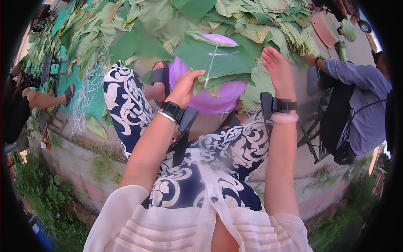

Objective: The person bundles leaves using twine. The person takes a leaf, places it over a purple bucket, and uses white twine to tie the leaf before setting it aside.

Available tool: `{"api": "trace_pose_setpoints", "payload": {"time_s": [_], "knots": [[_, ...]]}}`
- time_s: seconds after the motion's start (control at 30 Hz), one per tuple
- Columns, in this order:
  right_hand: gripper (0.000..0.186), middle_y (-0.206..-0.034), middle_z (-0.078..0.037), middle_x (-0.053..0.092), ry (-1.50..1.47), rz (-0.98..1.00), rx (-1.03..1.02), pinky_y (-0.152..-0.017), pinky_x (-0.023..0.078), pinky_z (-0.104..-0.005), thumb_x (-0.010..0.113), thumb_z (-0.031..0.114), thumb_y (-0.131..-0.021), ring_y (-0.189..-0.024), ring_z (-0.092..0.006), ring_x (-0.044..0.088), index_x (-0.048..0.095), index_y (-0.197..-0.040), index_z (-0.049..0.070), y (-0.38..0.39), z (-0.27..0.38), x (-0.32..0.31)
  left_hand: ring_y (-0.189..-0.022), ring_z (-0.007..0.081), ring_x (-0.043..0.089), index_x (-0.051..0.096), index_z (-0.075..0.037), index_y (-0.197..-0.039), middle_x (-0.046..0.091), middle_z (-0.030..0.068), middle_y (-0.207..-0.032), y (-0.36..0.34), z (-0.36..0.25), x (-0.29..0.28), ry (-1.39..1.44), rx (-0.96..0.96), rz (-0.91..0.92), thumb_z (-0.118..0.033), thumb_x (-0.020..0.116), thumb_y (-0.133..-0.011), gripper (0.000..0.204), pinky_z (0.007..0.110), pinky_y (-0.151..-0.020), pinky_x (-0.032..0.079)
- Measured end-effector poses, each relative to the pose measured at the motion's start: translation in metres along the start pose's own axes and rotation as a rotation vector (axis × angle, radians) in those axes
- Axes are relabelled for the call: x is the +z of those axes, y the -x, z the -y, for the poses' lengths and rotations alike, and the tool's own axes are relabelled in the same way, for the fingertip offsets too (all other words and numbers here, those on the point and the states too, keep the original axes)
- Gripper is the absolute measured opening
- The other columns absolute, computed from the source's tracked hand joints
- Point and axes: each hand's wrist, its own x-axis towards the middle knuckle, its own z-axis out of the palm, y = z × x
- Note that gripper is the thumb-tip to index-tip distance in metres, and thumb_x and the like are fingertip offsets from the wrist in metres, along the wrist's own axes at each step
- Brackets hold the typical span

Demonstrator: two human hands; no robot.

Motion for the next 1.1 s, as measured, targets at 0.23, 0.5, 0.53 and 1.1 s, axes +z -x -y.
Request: {"api": "trace_pose_setpoints", "payload": {"time_s": [0.23,0.5,0.53,1.1], "knots": [[0.035,-0.110,-0.011,0.060,0.209,-0.092,-0.081,-0.078,0.045,-0.0265,0.054,0.022,-0.090,-0.094,-0.0155,0.059,0.054,-0.115,-0.002,0.062,0.038,-0.025,-0.085,0.0151,0.055,0.060,-0.006,-0.097,0.061,0.0032,-0.093,0.057,-0.087,0.027,0.038,0.331,-0.014,-0.018,0.067,-0.078,0.023,0.032,-0.079,0.045],[0.033,-0.109,-0.008,0.061,0.282,-0.099,-0.028,-0.078,0.044,-0.0248,0.055,0.022,-0.090,-0.092,-0.0134,0.059,0.056,-0.115,0.001,0.083,0.038,-0.061,-0.089,0.0156,0.054,0.062,-0.009,-0.104,0.060,0.0005,-0.096,0.167,-0.184,-0.049,0.024,0.748,-0.260,-0.021,0.066,-0.078,0.028,0.035,-0.083,0.044],[0.033,-0.110,-0.008,0.061,0.268,-0.119,-0.017,-0.079,0.044,-0.0248,0.055,0.023,-0.090,-0.092,-0.0130,0.059,0.056,-0.115,0.002,0.085,0.037,-0.062,-0.091,0.0160,0.054,0.061,-0.009,-0.105,0.059,0.0010,-0.098,0.177,-0.193,-0.067,0.015,0.807,-0.336,-0.021,0.065,-0.079,0.029,0.035,-0.083,0.044],[0.031,-0.107,-0.008,0.063,0.469,-0.184,-0.090,-0.080,0.042,-0.0241,0.056,0.022,-0.089,-0.092,-0.0134,0.059,0.058,-0.111,0.001,0.068,0.010,-0.039,-0.096,0.0178,0.054,0.056,-0.006,-0.105,0.060,0.0041,-0.102,0.199,-0.078,-0.302,0.258,0.892,-0.568,-0.012,0.064,-0.081,0.026,0.033,-0.089,0.040]]}}
